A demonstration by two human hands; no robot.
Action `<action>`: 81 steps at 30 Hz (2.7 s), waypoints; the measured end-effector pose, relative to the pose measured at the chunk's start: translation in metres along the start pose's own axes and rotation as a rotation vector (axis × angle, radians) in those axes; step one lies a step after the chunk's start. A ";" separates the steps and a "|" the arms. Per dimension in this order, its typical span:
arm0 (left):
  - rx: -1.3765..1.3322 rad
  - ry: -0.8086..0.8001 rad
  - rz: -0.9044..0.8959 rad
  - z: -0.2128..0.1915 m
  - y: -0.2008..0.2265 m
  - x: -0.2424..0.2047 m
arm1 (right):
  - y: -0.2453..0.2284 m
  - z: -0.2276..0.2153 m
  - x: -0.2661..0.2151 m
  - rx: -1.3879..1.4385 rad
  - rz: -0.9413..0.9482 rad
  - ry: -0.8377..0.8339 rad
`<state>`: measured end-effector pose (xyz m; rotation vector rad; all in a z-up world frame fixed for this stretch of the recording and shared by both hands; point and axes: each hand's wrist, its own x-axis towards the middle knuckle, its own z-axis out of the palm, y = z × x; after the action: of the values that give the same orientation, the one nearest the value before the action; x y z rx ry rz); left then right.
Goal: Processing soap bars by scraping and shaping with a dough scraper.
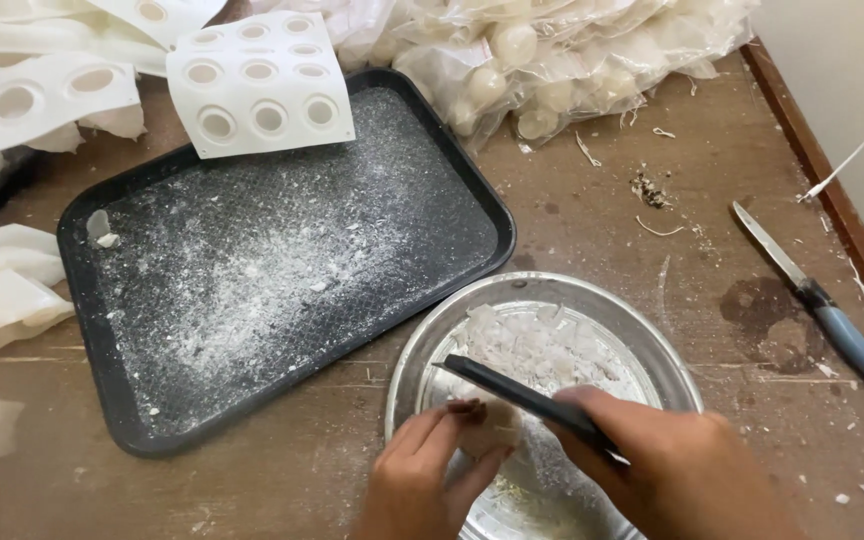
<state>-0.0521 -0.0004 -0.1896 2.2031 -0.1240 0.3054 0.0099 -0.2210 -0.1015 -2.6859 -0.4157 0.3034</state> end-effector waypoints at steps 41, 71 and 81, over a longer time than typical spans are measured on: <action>-0.010 0.109 0.052 0.009 -0.001 -0.009 | -0.029 -0.007 0.005 -0.013 -0.119 -0.025; 0.156 0.066 -0.057 0.029 0.009 -0.021 | 0.021 -0.002 -0.017 0.239 -0.180 -0.075; 0.069 0.201 -0.044 0.038 0.004 -0.026 | -0.028 -0.023 0.011 -0.077 0.053 -0.280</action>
<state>-0.0709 -0.0335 -0.2153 2.2251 0.0461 0.5110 0.0193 -0.2012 -0.0711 -2.7398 -0.4456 0.6968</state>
